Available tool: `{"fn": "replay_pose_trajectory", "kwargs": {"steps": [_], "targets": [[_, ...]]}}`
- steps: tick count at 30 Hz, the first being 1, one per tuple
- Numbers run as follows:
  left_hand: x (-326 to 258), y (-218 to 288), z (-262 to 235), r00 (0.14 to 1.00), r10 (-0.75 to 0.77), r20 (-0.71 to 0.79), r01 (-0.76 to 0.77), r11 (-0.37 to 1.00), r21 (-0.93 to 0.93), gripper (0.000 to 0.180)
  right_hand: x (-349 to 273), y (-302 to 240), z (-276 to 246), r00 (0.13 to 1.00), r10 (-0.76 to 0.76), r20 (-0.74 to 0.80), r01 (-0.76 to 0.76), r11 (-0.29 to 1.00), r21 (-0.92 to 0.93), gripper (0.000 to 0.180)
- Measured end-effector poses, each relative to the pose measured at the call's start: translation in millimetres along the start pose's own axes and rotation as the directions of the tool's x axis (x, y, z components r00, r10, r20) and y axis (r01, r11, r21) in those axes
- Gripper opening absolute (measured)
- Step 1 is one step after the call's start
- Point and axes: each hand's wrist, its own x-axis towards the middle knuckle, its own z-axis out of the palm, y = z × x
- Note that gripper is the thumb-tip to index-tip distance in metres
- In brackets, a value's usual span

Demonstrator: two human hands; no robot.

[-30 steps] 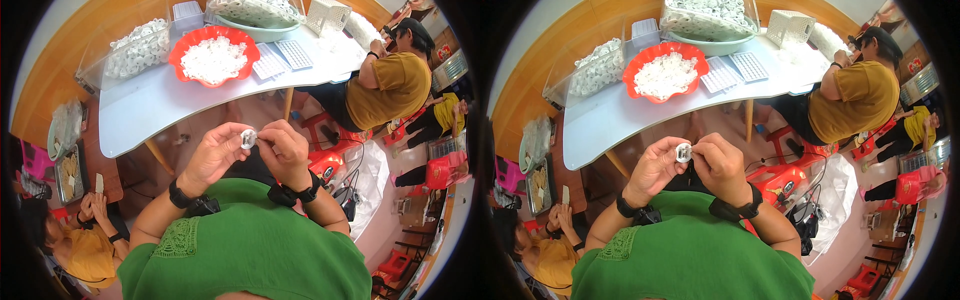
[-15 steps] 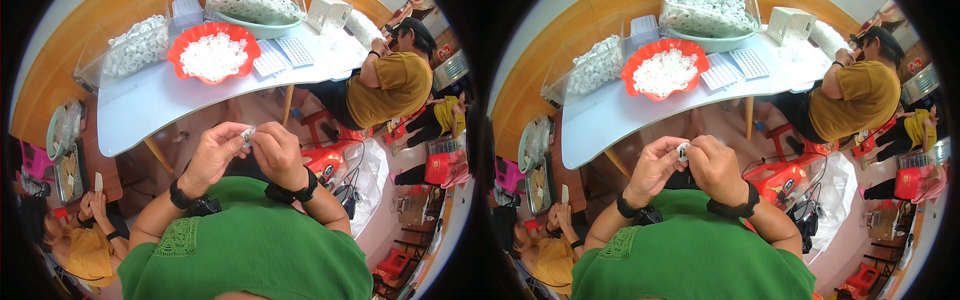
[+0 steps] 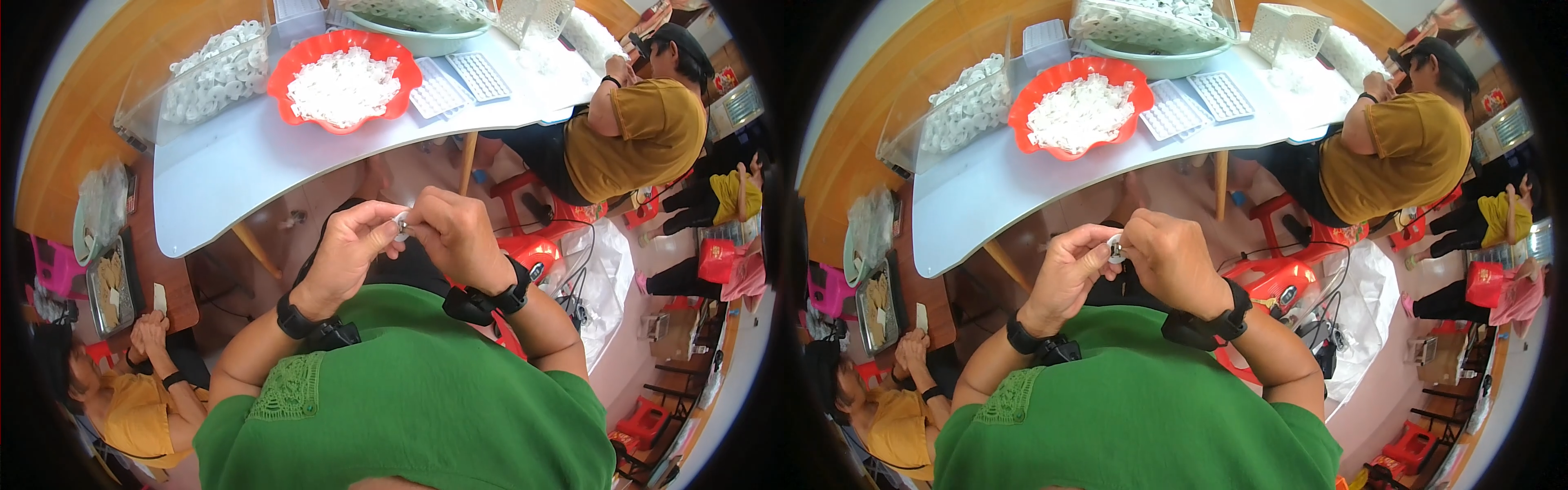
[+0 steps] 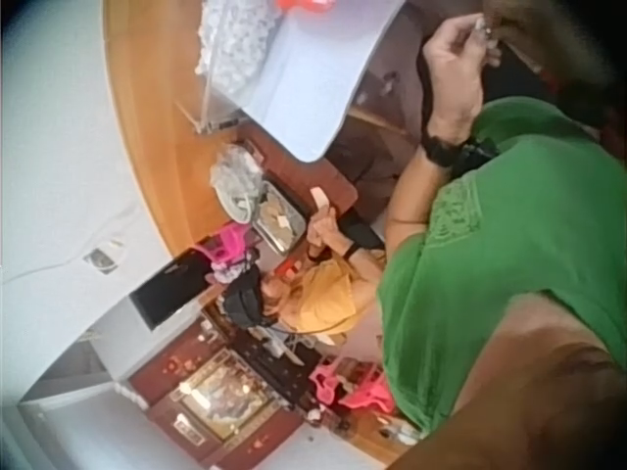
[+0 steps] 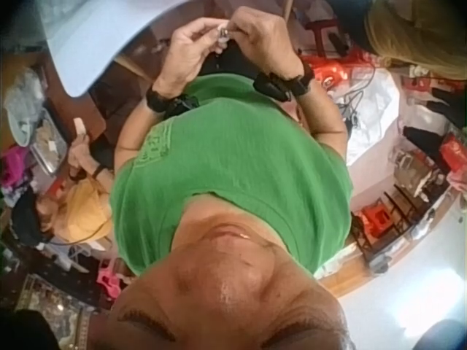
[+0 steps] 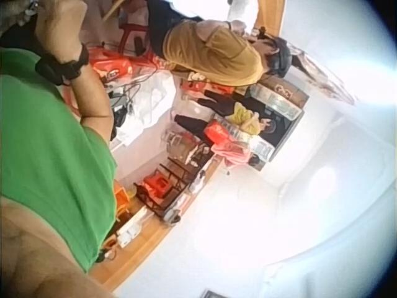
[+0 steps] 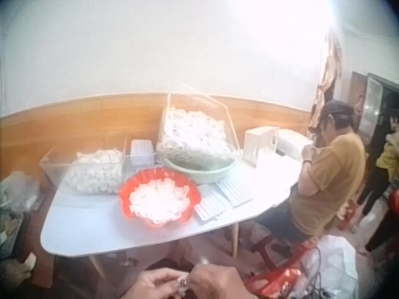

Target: Assembling small plastic circular components for footwear.

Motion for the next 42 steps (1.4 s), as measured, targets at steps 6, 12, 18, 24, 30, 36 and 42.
{"fn": "replay_pose_trajectory", "kwargs": {"steps": [6, 12, 18, 24, 30, 36, 42], "targets": [[-0.3, -0.6, -2.2, 1.000, 0.010, 0.023, -0.013, 0.991, 0.132, 0.024, -1.3, 5.4, 1.1, 0.983, 0.165, 0.077, -0.173, 0.979, 0.107, 0.012], [-4.2, 3.4, -2.3, 0.999, -0.019, 0.044, 0.015, 0.996, 0.090, 0.025, 3.9, 11.4, -11.3, 0.814, 0.459, 0.355, -0.577, 0.701, 0.419, 0.017], [-0.6, 4.5, -3.4, 0.989, -0.044, 0.143, 0.070, 0.982, -0.176, 0.025, -0.4, 6.1, -11.3, 0.770, 0.464, 0.437, -0.635, 0.494, 0.594, 0.016], [3.7, 1.5, -7.7, 0.986, -0.051, 0.159, 0.079, 0.981, -0.175, 0.025, -2.7, 13.3, -3.7, 0.755, 0.477, 0.449, -0.647, 0.434, 0.627, 0.016], [14.4, 7.1, -21.2, 0.999, -0.016, 0.041, 0.025, 0.967, -0.252, 0.039, 15.2, 35.7, -25.9, 0.826, 0.418, 0.379, -0.562, 0.671, 0.483, 0.017], [25.8, 7.1, -45.9, 1.000, -0.019, -0.002, 0.017, 0.948, -0.319, 0.041, 50.2, 67.3, -56.8, 0.902, 0.415, 0.117, -0.420, 0.907, 0.025, 0.009], [35.6, 11.6, -43.3, 1.000, 0.019, 0.011, -0.013, 0.920, -0.391, 0.029, 64.5, 28.9, -15.1, 0.991, -0.120, 0.052, 0.119, 0.993, 0.028, 0.009]]}}
